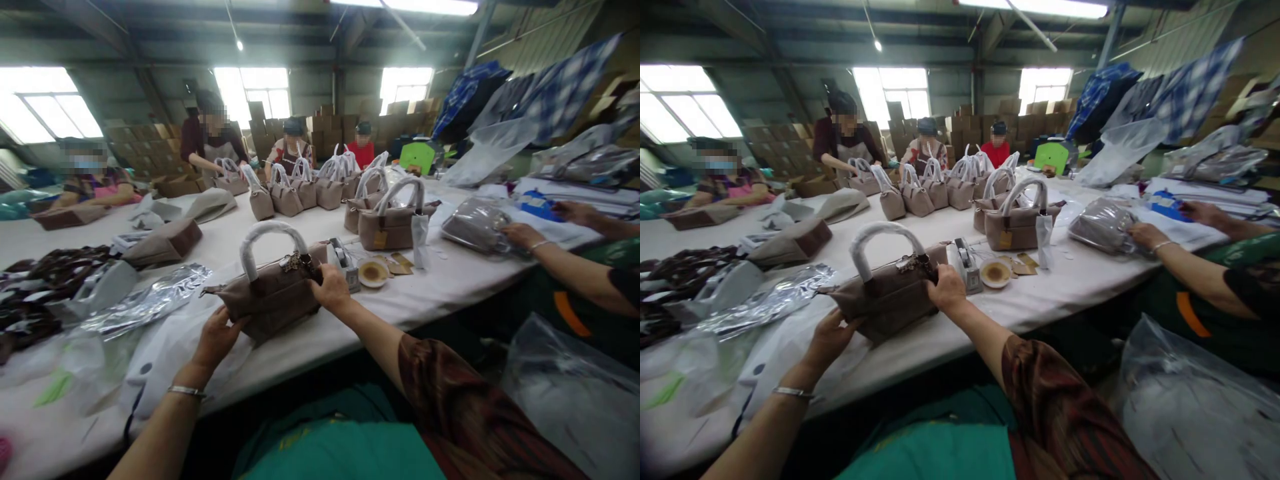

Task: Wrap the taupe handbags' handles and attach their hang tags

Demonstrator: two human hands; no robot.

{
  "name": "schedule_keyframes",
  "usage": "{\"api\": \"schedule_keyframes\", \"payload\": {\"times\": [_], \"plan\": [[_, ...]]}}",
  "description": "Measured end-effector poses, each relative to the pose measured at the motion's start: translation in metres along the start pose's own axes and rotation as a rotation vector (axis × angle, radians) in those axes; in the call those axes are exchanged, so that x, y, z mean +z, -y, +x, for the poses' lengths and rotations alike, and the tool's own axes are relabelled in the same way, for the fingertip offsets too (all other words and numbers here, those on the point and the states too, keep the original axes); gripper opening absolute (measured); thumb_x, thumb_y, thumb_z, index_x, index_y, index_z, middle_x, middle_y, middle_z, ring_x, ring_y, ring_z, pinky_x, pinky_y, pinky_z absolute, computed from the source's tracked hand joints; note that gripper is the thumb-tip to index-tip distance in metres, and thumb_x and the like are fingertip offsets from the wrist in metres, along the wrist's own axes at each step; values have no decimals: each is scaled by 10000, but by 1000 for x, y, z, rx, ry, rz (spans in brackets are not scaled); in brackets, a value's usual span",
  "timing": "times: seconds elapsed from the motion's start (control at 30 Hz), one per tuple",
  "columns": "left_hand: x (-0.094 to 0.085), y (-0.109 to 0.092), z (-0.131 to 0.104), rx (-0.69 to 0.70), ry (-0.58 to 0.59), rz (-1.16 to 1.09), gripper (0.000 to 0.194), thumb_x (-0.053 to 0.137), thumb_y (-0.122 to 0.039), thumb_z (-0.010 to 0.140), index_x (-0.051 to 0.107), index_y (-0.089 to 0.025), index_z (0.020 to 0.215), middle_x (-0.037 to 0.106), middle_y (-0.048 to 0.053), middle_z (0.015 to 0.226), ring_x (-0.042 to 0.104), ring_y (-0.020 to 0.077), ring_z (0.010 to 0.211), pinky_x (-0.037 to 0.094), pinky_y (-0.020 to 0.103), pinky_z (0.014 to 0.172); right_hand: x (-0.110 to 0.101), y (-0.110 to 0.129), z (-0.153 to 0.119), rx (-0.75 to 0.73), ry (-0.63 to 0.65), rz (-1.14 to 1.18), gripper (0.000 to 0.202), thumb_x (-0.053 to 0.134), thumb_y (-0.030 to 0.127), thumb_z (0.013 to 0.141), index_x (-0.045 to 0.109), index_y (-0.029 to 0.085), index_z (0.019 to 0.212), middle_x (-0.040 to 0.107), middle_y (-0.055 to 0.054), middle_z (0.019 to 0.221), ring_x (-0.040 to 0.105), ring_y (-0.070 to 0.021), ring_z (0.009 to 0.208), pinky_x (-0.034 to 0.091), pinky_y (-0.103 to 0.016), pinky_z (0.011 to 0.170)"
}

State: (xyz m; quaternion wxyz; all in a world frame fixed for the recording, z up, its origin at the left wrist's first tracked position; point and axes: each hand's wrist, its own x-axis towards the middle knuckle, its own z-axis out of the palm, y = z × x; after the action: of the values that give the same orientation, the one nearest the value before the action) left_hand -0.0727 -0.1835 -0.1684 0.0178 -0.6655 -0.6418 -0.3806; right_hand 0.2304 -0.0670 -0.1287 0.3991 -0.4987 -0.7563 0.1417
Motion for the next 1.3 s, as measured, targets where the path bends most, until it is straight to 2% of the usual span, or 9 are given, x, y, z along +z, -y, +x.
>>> {"api": "schedule_keyframes", "payload": {"times": [0.17, 0.27, 0.33, 0.47, 0.57, 0.7, 0.9, 1.03, 1.3], "plan": [[-24, -28, -1, -2, -255, 382, 264, 590, -419, 865, 616, -157, 860, 611, 62, 777, 591, 216, 725, 472, 323, 680, 3, -5, -14, -127, 23, 142, 146, 560, 225, 914, 697, 171, 908, 698, -89, 890, 631, -220, 861, 464, -311, 795], [-27, -69, 9, 18, -404, 268, 327, 636, -374, 868, 597, -143, 1096, 618, 42, 827, 580, 163, 656, 484, 281, 640, 3, -4, -27, -128, 3, 234, 140, 590, 248, 897, 703, 168, 911, 706, -83, 877, 637, -213, 832, 468, -304, 776], [-16, -99, 26, 90, -318, 121, 382, 608, -349, 895, 561, -152, 1218, 640, 71, 958, 618, 168, 745, 512, 268, 653, 4, -2, -32, -117, 6, 287, 140, 610, 261, 883, 707, 168, 925, 709, -76, 877, 642, -207, 822, 474, -299, 771], [18, -137, 71, 243, -79, 113, 457, 597, -315, 893, 544, -131, 1308, 608, 154, 1245, 551, 292, 1180, 461, 421, 1016, -1, 1, -37, -116, 45, 353, 161, 614, 262, 872, 715, 167, 953, 719, -78, 898, 656, -212, 836, 488, -308, 785], [35, -148, 93, 180, 39, 164, 500, 674, -328, 833, 589, -103, 1271, 630, 182, 1205, 549, 342, 1174, 415, 476, 1057, -10, -1, -40, -114, 71, 383, 189, 576, 250, 884, 719, 170, 979, 728, -86, 931, 665, -221, 861, 496, -322, 799], [35, -156, 99, -66, 135, -26, 293, 681, -345, 816, 701, -129, 1012, 696, 152, 1004, 637, 310, 973, 489, 434, 925, -17, -2, -46, -55, 58, 457, 218, 563, 287, 888, 717, 178, 998, 732, -76, 923, 668, -216, 844, 507, -327, 790], [27, -164, 74, -794, 423, -898, 241, 734, -365, 758, 618, -159, 802, 655, 37, 746, 595, 152, 591, 508, 281, 548, -9, 3, -55, 198, 38, 661, 254, 616, 391, 844, 650, 166, 955, 682, -36, 762, 617, -169, 618, 492, -266, 556], [34, -173, 57, -883, 388, -1061, 322, 831, -326, 662, 609, -137, 798, 670, 52, 788, 634, 159, 664, 559, 292, 597, -2, 10, -65, 114, 56, 626, 173, 619, 338, 845, 636, 176, 904, 675, -32, 800, 622, -167, 698, 497, -260, 629], [45, -167, 50, -805, 308, -1186, 454, 892, -374, 562, 671, -103, 851, 678, 54, 728, 613, 132, 601, 512, 232, 541, -18, 18, -74, -182, 150, 368, 146, 538, 258, 899, 662, 189, 862, 687, -68, 880, 634, -199, 852, 486, -300, 802]]}}
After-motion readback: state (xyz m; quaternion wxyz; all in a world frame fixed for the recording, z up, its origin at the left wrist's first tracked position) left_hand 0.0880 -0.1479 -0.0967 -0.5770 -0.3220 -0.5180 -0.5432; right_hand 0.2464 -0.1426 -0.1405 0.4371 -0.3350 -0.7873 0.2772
